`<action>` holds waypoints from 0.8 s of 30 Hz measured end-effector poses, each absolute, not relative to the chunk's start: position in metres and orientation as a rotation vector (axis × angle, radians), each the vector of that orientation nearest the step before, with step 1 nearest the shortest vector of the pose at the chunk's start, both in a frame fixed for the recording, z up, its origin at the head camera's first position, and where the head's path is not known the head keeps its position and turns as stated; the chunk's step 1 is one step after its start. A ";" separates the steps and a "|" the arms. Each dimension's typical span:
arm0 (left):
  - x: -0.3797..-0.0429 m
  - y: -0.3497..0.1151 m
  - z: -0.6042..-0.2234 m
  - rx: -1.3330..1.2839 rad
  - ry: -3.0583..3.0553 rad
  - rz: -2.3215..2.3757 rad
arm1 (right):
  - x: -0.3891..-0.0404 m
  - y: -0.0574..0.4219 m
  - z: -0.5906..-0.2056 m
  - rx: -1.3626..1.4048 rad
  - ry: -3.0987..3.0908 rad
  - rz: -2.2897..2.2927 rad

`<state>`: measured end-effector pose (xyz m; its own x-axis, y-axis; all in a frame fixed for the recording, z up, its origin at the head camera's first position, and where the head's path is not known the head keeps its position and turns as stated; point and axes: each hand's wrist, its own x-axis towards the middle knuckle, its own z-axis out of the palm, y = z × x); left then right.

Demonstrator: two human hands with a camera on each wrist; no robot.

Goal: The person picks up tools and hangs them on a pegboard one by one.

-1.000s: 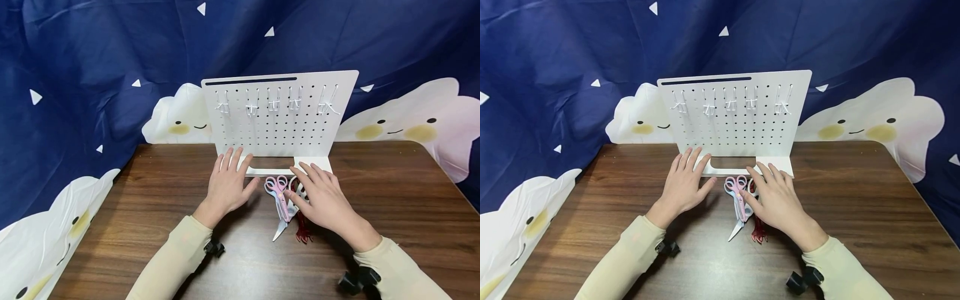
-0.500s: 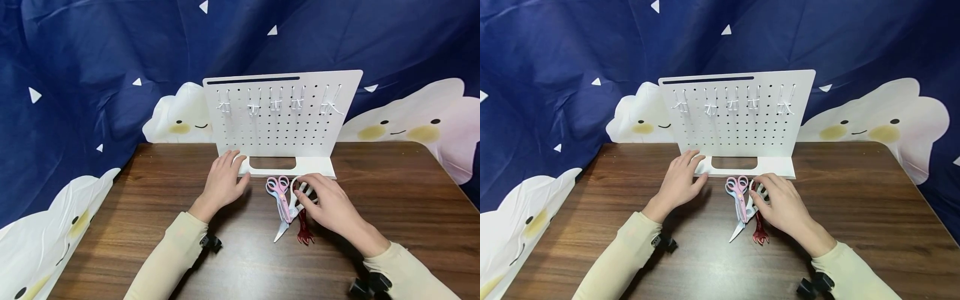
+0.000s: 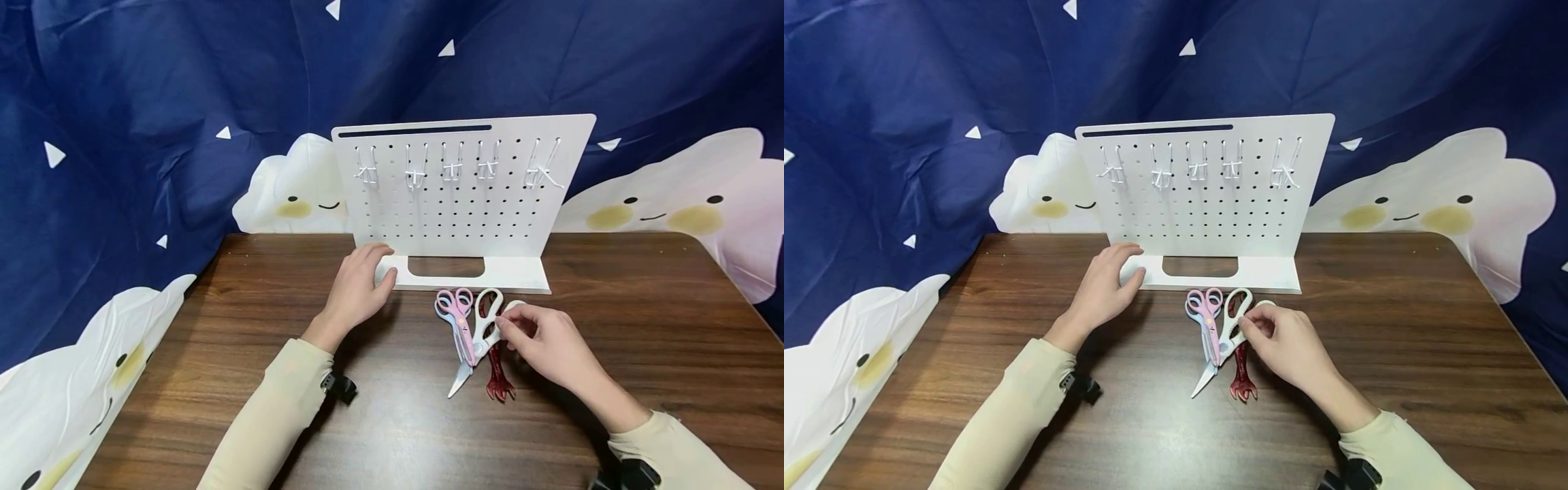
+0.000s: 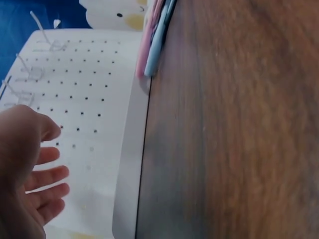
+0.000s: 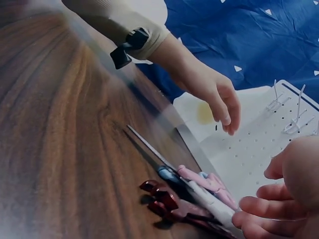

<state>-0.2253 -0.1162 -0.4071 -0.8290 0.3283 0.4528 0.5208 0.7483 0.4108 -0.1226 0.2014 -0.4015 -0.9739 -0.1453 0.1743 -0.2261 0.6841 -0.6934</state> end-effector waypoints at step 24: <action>-0.268 -0.146 -0.411 -0.205 -2.524 -1.097 | -0.133 0.179 -0.422 0.254 -2.839 1.542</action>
<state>-0.2677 -0.1455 -0.4109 -0.9174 -0.0171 0.3976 0.2791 0.6847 0.6733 -0.1330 0.1794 -0.4221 -0.9829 -0.1840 -0.0120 -0.0901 0.5362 -0.8393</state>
